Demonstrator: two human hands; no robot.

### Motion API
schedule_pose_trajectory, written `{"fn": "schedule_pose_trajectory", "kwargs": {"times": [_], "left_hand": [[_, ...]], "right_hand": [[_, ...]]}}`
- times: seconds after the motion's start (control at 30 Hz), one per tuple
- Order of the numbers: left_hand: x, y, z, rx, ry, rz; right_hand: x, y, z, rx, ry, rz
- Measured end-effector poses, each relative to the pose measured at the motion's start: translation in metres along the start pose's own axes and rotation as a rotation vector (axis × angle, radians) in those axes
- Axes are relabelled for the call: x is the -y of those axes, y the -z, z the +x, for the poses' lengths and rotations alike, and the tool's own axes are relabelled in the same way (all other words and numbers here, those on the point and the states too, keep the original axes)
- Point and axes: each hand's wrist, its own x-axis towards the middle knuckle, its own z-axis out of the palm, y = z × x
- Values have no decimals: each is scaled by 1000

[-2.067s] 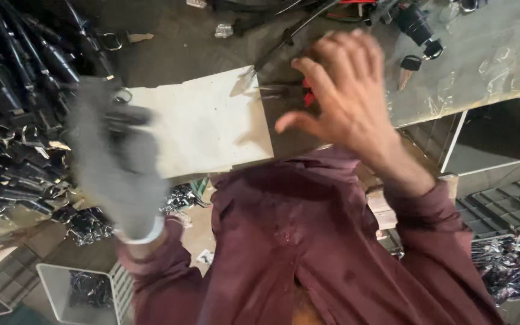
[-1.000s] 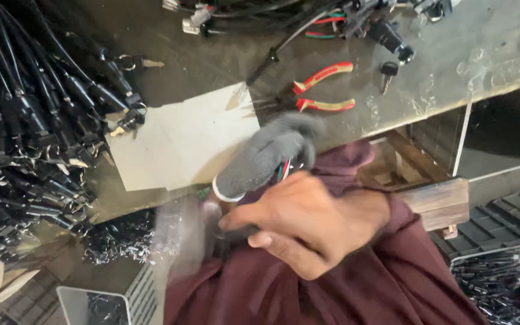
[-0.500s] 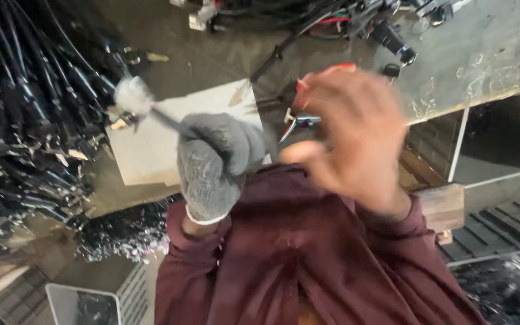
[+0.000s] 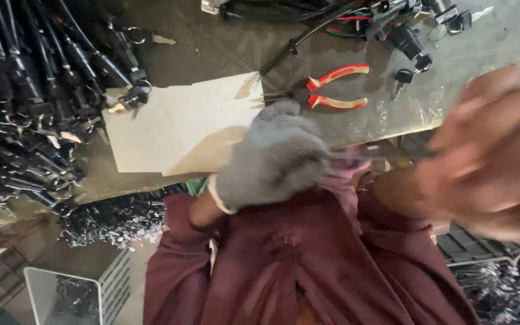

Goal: The person works at a workbench processing a black electrical cable. They hold the cable with a gloved hand, use red-handled pliers to cut and strip the cable end, pull the outer jacket to expose inner colored wires, and work a connector onto the cable end, repeating the stripping and fitting steps.

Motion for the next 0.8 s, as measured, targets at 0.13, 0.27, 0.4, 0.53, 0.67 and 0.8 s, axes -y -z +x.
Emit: {"fn": "schedule_pose_trajectory", "kwargs": {"times": [0.13, 0.27, 0.4, 0.53, 0.67, 0.8], "left_hand": [[12, 13, -7, -325, 503, -554], [23, 29, -23, -264, 823, -766], [28, 21, -27, -382, 444, -556], [27, -10, -31, -578, 464, -676], [24, -5, -48, -353, 806, -691], [20, 9, -51, -403, 264, -145]], "right_hand": [[-51, -32, 28, -287, 17, -842], [-84, -65, 5, 240, -426, -801], [-100, -56, -42, 226, -864, -697], [-102, -46, -41, 200, -437, -1143], [-83, -46, -20, 118, -594, -455], [-74, -37, -21, 289, -443, -637]]}}
